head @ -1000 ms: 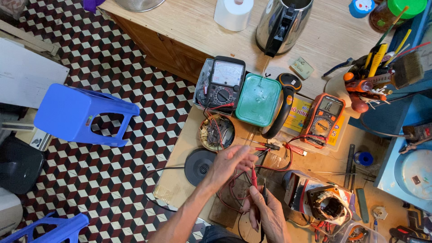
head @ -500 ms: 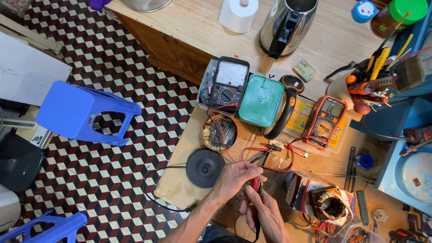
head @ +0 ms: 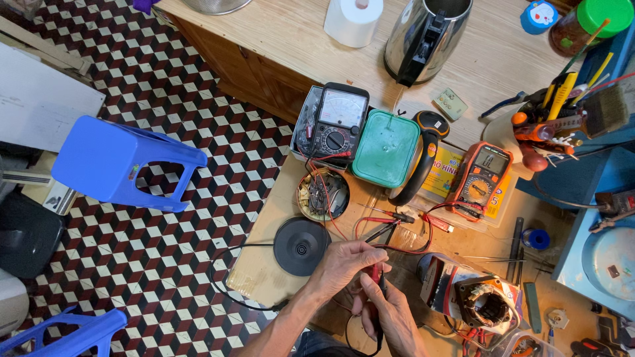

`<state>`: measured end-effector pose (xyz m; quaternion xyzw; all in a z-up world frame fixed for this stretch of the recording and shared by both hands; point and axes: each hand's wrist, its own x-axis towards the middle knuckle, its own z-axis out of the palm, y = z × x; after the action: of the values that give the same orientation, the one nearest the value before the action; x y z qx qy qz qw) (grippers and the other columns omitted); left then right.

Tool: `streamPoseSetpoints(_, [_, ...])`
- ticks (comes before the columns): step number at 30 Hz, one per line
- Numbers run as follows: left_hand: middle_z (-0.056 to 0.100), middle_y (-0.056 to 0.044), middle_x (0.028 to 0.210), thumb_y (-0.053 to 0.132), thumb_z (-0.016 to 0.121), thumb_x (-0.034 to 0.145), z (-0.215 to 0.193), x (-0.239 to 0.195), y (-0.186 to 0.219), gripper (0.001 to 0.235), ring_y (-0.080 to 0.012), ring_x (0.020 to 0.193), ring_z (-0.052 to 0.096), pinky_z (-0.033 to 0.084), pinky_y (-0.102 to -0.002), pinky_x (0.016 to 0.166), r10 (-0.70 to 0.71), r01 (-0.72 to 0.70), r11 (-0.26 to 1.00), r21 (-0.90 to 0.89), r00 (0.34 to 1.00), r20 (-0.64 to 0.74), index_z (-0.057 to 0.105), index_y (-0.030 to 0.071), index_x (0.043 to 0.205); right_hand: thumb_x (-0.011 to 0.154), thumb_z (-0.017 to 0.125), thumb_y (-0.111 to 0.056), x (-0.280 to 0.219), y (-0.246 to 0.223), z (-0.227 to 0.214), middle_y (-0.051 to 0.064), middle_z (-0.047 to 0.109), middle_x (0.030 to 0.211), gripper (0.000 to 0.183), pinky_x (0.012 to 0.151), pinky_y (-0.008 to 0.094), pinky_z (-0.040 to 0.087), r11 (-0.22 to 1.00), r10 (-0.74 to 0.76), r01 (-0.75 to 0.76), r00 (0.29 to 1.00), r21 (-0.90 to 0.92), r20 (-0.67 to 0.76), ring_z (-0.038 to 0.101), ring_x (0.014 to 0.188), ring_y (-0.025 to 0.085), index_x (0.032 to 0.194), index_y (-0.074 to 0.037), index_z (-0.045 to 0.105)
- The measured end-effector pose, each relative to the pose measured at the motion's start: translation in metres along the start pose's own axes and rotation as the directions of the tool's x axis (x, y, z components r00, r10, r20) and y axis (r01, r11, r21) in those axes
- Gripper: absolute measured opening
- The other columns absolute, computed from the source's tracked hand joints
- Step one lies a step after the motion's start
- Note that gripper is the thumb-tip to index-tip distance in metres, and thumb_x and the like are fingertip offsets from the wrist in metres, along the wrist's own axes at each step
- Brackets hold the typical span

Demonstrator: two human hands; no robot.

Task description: The person works at a cluttered workbench, using a multimeter to test continuity on wires connected to a small motor or coil assembly. They then use pliers to strip and adjust the wires on the component.

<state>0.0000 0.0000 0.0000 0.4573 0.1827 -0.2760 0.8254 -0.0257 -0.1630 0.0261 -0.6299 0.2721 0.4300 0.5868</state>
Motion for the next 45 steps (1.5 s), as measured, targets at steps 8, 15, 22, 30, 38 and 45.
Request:
streamPoseSetpoints(8, [0.076, -0.006, 0.085, 0.033, 0.077, 0.091, -0.003, -0.002, 0.007, 0.035, -0.0075, 0.063, 0.066, 0.048, -0.022, 0.048, -0.060, 0.060, 0.998, 0.002, 0.998, 0.037, 0.078, 0.000, 0.100, 0.096, 0.053, -0.048, 0.009, 0.001, -0.001, 0.011, 0.064, 0.066, 0.052, 0.041, 0.029, 0.040, 0.999, -0.008, 0.007, 1.000, 0.037, 0.023, 0.051, 0.042, 0.016, 0.093, 0.003, 0.060])
streamPoseSetpoints(15, [0.072, -0.002, 0.076, 0.033, 0.079, 0.091, -0.010, 0.007, 0.011, 0.033, -0.0061, 0.060, 0.063, 0.048, -0.021, 0.050, -0.072, 0.075, 0.997, -0.024, 0.994, 0.084, 0.079, 0.001, 0.099, 0.098, 0.053, -0.047, 0.013, -0.002, -0.003, 0.010, 0.063, 0.062, 0.051, 0.043, 0.027, 0.041, 0.996, -0.065, 0.060, 0.995, 0.068, 0.076, 0.049, 0.040, 0.015, 0.085, 0.002, 0.063])
streamPoseSetpoints(22, [0.074, -0.002, 0.079, 0.035, 0.080, 0.089, -0.010, 0.011, 0.015, 0.034, -0.0070, 0.069, 0.066, 0.051, -0.022, 0.063, -0.078, 0.076, 0.997, 0.032, 0.993, 0.085, 0.080, 0.002, 0.096, 0.095, 0.051, -0.047, 0.014, -0.009, -0.001, 0.010, 0.065, 0.063, 0.048, 0.039, 0.028, 0.035, 0.997, -0.038, 0.032, 0.996, 0.073, 0.075, 0.046, 0.038, 0.013, 0.090, 0.000, 0.061])
streamPoseSetpoints(30, [0.078, 0.001, 0.090, 0.044, 0.062, 0.095, -0.021, 0.033, 0.038, 0.034, -0.0090, 0.083, 0.074, 0.057, -0.027, 0.070, 0.230, -0.111, 0.887, 0.448, 0.948, -0.221, 0.076, 0.015, 0.107, 0.106, 0.055, -0.049, 0.014, -0.020, -0.003, 0.009, 0.048, 0.055, 0.058, 0.044, 0.024, 0.031, 0.995, -0.087, 0.089, 0.995, -0.043, 0.054, 0.039, 0.040, 0.011, 0.088, 0.005, 0.064])
streamPoseSetpoints(38, [0.076, -0.011, 0.085, 0.040, 0.071, 0.091, -0.100, 0.142, 0.133, 0.031, -0.0298, 0.079, 0.071, 0.054, -0.043, 0.071, 0.580, 0.135, 0.303, 0.943, 0.759, -0.295, 0.081, 0.010, 0.091, 0.095, 0.054, -0.044, 0.000, -0.034, 0.000, 0.007, 0.061, 0.063, 0.040, 0.041, 0.028, 0.031, 0.999, -0.017, 0.018, 1.000, 0.045, -0.015, 0.040, 0.042, 0.012, 0.095, -0.005, 0.062])
streamPoseSetpoints(45, [0.076, -0.002, 0.067, 0.045, 0.077, 0.083, -0.112, 0.183, 0.153, 0.038, -0.0191, 0.075, 0.074, 0.055, -0.037, 0.074, 0.212, 0.379, 0.304, 0.874, 0.867, -0.450, 0.080, 0.008, 0.075, 0.099, 0.056, -0.043, 0.003, -0.017, -0.003, 0.008, 0.062, 0.065, 0.043, 0.040, 0.028, 0.031, 0.999, -0.044, 0.044, 0.999, 0.028, 0.009, 0.042, 0.041, 0.011, 0.093, -0.001, 0.062])
